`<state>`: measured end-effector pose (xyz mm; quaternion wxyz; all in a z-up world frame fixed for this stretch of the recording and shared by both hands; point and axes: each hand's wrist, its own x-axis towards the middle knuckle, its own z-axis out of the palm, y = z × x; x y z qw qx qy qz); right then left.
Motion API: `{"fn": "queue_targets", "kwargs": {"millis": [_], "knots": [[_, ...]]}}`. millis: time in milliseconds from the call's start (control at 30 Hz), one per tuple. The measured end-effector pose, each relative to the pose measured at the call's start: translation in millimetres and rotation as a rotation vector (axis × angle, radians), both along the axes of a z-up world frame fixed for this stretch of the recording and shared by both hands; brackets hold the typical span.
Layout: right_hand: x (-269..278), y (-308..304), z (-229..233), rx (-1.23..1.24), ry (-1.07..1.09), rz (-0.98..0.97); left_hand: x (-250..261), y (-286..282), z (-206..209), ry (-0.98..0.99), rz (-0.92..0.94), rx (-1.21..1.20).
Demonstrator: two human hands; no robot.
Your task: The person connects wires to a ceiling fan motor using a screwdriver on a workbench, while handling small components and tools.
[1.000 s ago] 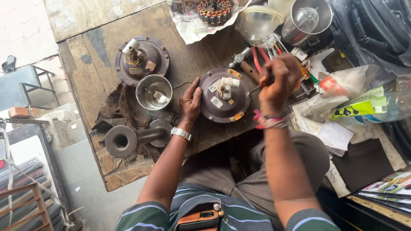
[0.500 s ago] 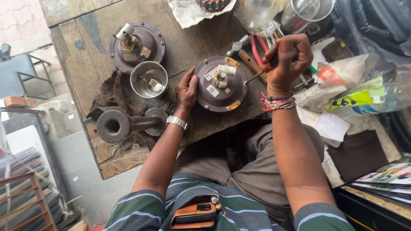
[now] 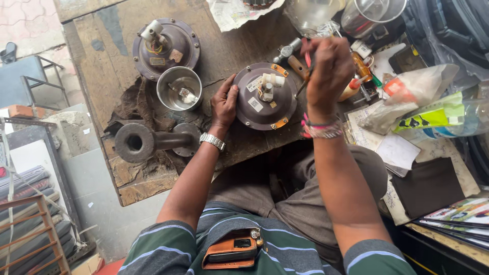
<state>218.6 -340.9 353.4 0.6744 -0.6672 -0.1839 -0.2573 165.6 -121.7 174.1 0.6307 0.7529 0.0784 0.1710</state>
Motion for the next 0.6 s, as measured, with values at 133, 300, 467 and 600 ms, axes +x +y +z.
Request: {"fn": "queue_targets", "kwargs": {"millis": [133,300,467,600], "knots": [[4,-5,-4,0.311,0.161,0.147,-1,-2,-1,0.023,0.011,0.003],[1,0,-4,-0.071,-0.152,-0.025,-1,-1,-4,-0.011,0.016,0.02],[0,0,4,0.051,-0.032,-0.013,-3,-2,3,0.044,0.015,0.035],[-3,-6,1,0.181,0.05,0.064,-4,-3,5,0.035,0.018,0.022]]}}
